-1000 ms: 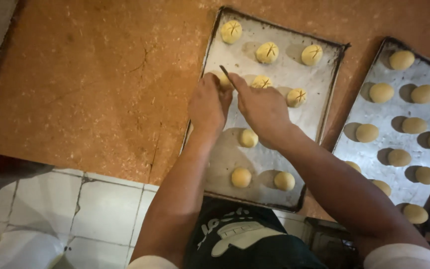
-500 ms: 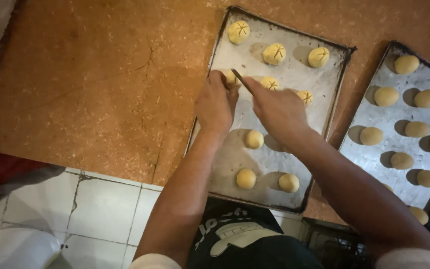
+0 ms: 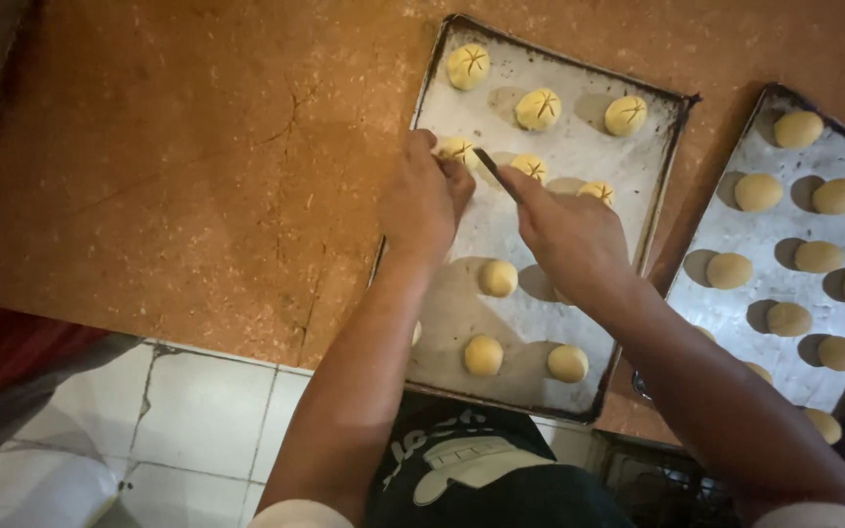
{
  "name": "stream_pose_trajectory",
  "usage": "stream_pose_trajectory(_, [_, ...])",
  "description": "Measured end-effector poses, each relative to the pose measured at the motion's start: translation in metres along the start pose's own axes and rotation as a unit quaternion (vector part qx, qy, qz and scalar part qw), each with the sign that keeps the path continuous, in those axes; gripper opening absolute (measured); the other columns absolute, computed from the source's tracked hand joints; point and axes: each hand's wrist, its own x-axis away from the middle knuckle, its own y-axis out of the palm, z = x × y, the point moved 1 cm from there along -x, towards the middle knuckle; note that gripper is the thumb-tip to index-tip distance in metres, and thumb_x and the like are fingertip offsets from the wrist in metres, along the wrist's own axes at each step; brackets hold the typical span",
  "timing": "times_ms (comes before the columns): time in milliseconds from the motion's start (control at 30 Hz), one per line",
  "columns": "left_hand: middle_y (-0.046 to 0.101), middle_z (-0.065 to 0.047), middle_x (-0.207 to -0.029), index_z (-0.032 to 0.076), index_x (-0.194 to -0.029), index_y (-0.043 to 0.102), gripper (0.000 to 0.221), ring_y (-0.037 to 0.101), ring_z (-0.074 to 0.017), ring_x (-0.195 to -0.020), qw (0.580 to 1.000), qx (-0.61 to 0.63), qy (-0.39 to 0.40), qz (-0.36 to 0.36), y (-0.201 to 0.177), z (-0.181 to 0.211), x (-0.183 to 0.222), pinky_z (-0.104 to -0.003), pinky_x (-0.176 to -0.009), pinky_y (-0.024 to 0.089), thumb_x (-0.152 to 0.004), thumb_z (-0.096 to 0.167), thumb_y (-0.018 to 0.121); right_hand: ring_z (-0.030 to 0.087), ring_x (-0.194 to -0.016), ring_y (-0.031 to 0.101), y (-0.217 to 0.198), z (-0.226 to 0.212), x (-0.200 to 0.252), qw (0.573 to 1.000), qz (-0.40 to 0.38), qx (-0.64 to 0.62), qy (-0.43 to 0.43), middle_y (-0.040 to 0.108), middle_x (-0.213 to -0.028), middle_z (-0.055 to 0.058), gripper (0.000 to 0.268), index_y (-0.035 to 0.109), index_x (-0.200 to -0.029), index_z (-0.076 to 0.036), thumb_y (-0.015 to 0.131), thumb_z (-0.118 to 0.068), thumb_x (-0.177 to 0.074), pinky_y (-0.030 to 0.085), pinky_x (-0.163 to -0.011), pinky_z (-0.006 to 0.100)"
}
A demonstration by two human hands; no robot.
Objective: Scoring dough balls on baking trays using a small blade in a bakery
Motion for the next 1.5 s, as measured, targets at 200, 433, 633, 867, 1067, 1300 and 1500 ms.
stream_pose_trajectory(200, [0.057,-0.007,-0.079,0.017,-0.098,0.049,0.030,0.069,-0.0373,-0.076,0.993,0.083,0.040,-0.076,-0.008,-0.003,-0.003,-0.050,-0.063,0.057,-0.080,0.031,0.068,0.035,-0.068,0.071,0.026,0.000,-0.037,0.978,0.149,0.064,-0.133,0.067,-0.072,0.012,0.039,0.049,-0.138,-0.028,0.044,-0.021,-0.100,0.055,-0.064,0.051])
stream_pose_trajectory(433, [0.064,-0.015,-0.094,0.015,-0.105,0.059,0.026,0.070,-0.0394,-0.088,0.986,0.076,-0.016,-0.145,-0.008,-0.008,-0.014,-0.051,-0.074,0.057,-0.087,0.031,0.065,0.040,-0.073,0.072,-0.015,0.002,0.020,0.997,-0.041,0.056,-0.024,0.067,-0.067,0.013,0.045,0.045,-0.140,-0.043,0.041,-0.029,-0.097,0.058,-0.068,0.051])
stream_pose_trajectory(633, [0.067,-0.018,-0.111,0.010,-0.126,0.056,0.047,0.067,-0.0367,-0.108,0.951,0.090,-0.032,-0.293,-0.095,-0.019,0.027,-0.049,-0.089,0.054,-0.086,0.030,0.069,0.042,-0.066,0.072,0.001,-0.009,0.071,0.997,-0.047,0.016,-0.065,0.068,-0.063,0.016,0.051,0.039,-0.145,-0.034,0.043,-0.028,-0.095,0.057,-0.062,0.052])
stream_pose_trajectory(867, [0.067,-0.015,-0.107,0.009,-0.119,0.051,0.047,0.067,-0.0369,-0.107,0.951,0.042,-0.058,-0.301,-0.096,-0.040,0.076,-0.049,-0.090,0.053,-0.086,0.033,0.073,0.027,-0.048,0.063,0.075,-0.015,0.077,0.927,0.283,0.100,-0.223,0.056,-0.050,0.005,0.047,0.057,-0.137,-0.028,0.054,-0.028,-0.090,0.055,-0.049,0.038])
stream_pose_trajectory(1067, [0.066,-0.011,-0.102,0.013,-0.111,0.051,0.036,0.070,-0.0357,-0.098,0.972,0.020,-0.028,-0.234,-0.082,-0.043,0.085,-0.049,-0.083,0.056,-0.088,0.034,0.069,0.029,-0.046,0.065,0.077,-0.023,0.069,0.953,0.179,0.109,-0.220,0.064,-0.053,0.006,0.049,0.050,-0.142,-0.023,0.050,-0.024,-0.092,0.055,-0.054,0.043])
stream_pose_trajectory(1300, [0.063,-0.018,-0.105,0.010,-0.114,0.050,0.031,0.067,-0.0420,-0.102,0.977,0.076,-0.011,-0.201,-0.081,-0.043,0.085,-0.053,-0.086,0.054,-0.091,0.025,0.063,0.024,-0.044,0.064,0.062,-0.043,0.065,0.935,0.234,0.144,-0.226,0.063,-0.052,0.001,0.051,0.053,-0.142,-0.020,0.052,-0.021,-0.091,0.053,-0.050,0.039])
stream_pose_trajectory(1500, [0.066,-0.015,-0.100,0.019,-0.120,0.052,0.027,0.070,-0.0382,-0.095,0.979,0.088,-0.033,-0.182,-0.074,-0.047,0.079,-0.051,-0.082,0.057,-0.094,0.024,0.054,0.038,-0.063,0.073,0.038,-0.033,0.093,0.988,-0.032,0.087,-0.126,0.069,-0.062,0.013,0.056,0.042,-0.146,-0.030,0.050,-0.022,-0.091,0.057,-0.059,0.050])
